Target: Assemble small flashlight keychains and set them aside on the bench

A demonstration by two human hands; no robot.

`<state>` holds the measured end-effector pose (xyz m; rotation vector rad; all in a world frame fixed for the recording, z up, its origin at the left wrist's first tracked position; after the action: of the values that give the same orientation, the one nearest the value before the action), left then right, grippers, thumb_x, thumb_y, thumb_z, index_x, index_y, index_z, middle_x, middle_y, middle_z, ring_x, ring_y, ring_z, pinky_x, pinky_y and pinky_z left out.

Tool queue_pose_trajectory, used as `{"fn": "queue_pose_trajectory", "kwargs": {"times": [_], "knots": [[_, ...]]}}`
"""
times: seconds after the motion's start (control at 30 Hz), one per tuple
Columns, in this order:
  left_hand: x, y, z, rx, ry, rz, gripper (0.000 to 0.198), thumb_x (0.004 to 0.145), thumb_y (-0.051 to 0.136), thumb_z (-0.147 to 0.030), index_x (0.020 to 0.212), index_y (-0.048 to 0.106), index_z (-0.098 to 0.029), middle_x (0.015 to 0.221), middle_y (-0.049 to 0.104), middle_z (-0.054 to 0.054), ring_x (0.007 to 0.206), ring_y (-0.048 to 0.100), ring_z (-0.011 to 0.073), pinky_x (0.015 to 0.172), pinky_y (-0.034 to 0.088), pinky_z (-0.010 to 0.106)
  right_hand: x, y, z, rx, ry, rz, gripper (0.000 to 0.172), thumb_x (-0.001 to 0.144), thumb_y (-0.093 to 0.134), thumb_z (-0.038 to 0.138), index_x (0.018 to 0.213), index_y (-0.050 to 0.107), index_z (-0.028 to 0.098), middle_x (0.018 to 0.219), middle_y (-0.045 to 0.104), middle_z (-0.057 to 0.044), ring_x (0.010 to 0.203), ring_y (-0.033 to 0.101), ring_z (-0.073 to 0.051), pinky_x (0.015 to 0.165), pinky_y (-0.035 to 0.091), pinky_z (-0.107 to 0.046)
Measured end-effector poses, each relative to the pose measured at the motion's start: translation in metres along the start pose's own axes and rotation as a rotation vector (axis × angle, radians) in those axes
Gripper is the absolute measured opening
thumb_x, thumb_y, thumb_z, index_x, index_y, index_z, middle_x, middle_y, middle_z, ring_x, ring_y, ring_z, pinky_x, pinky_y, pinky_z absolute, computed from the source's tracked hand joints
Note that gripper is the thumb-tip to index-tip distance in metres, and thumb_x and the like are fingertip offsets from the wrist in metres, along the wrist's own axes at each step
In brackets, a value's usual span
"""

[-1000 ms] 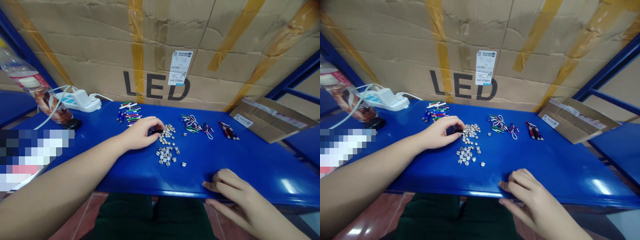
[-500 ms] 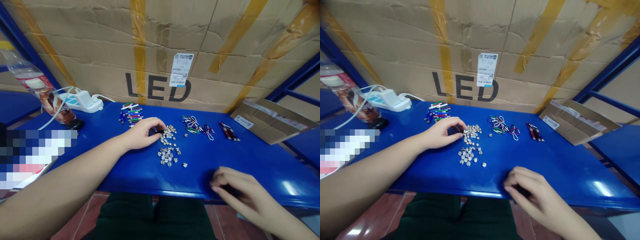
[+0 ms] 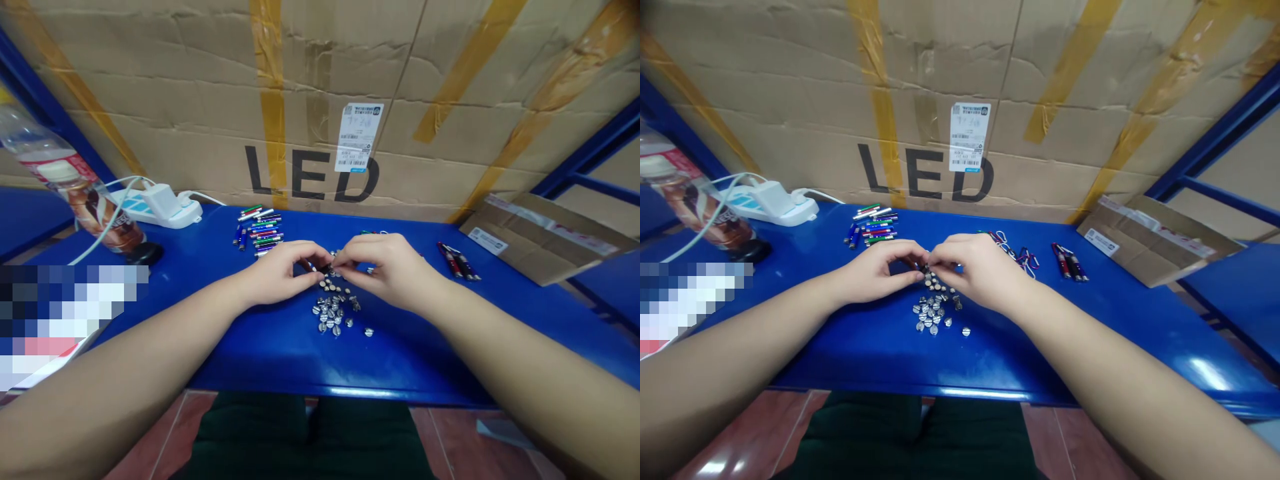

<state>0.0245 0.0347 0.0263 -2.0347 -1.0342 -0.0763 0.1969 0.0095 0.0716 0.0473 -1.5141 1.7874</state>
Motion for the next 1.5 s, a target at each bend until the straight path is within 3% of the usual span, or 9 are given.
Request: {"fn": "queue_pose_trajectory", "kwargs": {"times": [0.4,0.63,0.83,1.07,1.27,1.5], "knots": [[0.001,-0.001,0.006,-0.065,-0.048,-0.01,0.024,0.092,0.068,-0.025,0.114,0.072,-0.016,0.109,0.077,0.008,0.094,0.073,0.0192,0.088,0.06,0.034,-0.008,0.008,-0.002,-0.109,-0.147,-0.125,0.013,0.1,0.062,0.017,0.099,0.075,0.015,0.093,0.076,-0.009,0.083,0.071,-0.018,0.076,0.057,-0.029],[0.0,0.0,0.008,-0.122,-0.057,-0.002,0.023,0.092,0.069,-0.024,0.113,0.071,-0.016,0.106,0.077,0.007,0.095,0.073,0.0194,0.089,0.06,0.034,-0.012,0.011,-0.007,-0.06,-0.157,-0.103,0.017,0.101,0.062,0.018,0.11,0.076,0.017,0.098,0.074,-0.01,0.088,0.071,-0.019,0.08,0.059,-0.031],[0.0,0.0,0.01,-0.156,-0.065,0.026,0.022,0.092,0.068,-0.022,0.113,0.07,-0.017,0.107,0.077,0.007,0.097,0.074,0.0191,0.09,0.06,0.034,-0.018,0.003,-0.014,0.104,-0.085,0.008,0.024,0.101,0.062,0.02,0.121,0.075,0.024,0.112,0.073,-0.009,0.102,0.07,-0.02,0.091,0.056,-0.035],[0.0,-0.002,0.006,-0.08,-0.038,0.008,0.015,0.089,0.071,-0.018,0.103,0.069,-0.017,0.105,0.076,0.006,0.094,0.073,0.0176,0.089,0.06,0.033,-0.03,0.012,-0.037,-0.013,0.099,0.38,0.015,0.095,0.071,0.021,0.105,0.082,0.023,0.099,0.07,-0.007,0.091,0.069,-0.02,0.086,0.055,-0.034],[-0.001,-0.002,0.004,-0.047,-0.03,0.026,0.016,0.088,0.071,-0.017,0.104,0.069,-0.017,0.104,0.075,0.005,0.094,0.072,0.017,0.088,0.059,0.032,-0.029,0.028,-0.041,-0.005,0.091,0.425,0.018,0.098,0.067,0.019,0.107,0.081,0.019,0.098,0.07,-0.008,0.088,0.069,-0.019,0.083,0.055,-0.032],[-0.002,-0.001,0.006,-0.05,-0.049,0.039,0.017,0.088,0.071,-0.019,0.105,0.068,-0.018,0.104,0.074,0.005,0.095,0.072,0.0186,0.085,0.059,0.033,-0.028,0.029,-0.042,0.017,0.11,0.442,0.015,0.093,0.066,0.012,0.098,0.078,0.019,0.097,0.073,-0.007,0.091,0.07,-0.02,0.086,0.056,-0.035]]}}
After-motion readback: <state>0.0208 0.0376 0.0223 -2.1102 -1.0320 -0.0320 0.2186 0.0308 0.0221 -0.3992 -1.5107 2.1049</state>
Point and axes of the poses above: each hand's wrist, its own x-axis towards the middle knuckle, its own y-axis out of the palm, z = x × y, the point moved 5 cm from there along x, towards the middle knuckle
